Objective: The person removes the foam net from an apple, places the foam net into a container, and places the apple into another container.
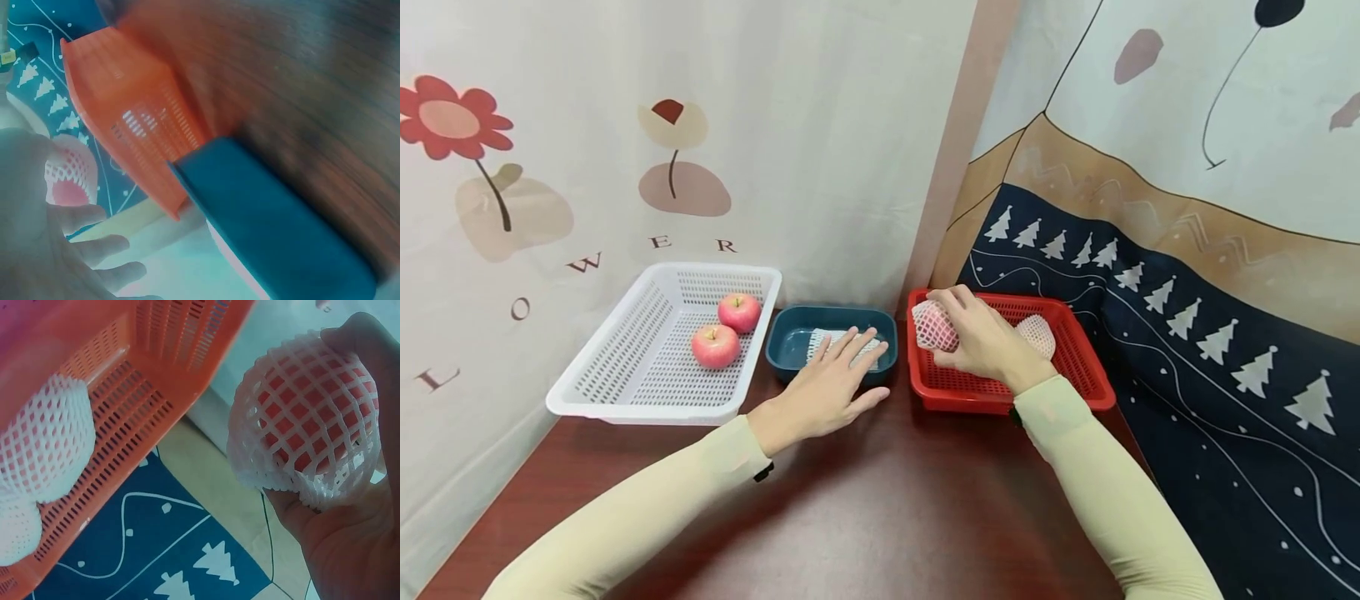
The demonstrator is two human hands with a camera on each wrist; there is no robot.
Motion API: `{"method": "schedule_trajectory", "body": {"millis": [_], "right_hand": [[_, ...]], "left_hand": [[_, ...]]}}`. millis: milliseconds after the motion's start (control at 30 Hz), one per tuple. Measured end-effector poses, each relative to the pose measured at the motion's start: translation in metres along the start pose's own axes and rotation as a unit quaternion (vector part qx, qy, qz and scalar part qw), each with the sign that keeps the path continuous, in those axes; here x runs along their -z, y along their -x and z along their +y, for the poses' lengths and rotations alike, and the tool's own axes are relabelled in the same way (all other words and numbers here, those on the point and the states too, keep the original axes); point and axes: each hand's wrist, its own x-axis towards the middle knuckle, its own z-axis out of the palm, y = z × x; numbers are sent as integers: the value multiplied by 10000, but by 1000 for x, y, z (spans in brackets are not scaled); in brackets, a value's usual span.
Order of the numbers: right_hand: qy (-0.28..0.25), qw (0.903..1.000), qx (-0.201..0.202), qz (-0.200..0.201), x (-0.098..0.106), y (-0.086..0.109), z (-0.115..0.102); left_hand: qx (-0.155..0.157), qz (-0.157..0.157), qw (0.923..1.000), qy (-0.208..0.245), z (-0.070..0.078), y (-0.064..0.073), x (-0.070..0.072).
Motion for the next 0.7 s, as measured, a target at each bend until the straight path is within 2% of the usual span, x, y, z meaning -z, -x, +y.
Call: {"method": "schedule_trajectory", "body": {"millis": [367, 700], "right_hand": [[-75, 9997, 213, 112, -11, 2, -10], [-237, 9982, 528, 174, -25, 5, -18]], "left_hand": [[-79, 330, 9991, -238, -19, 18, 9], [-163, 531, 9982, -243, -32, 36, 13]]}}
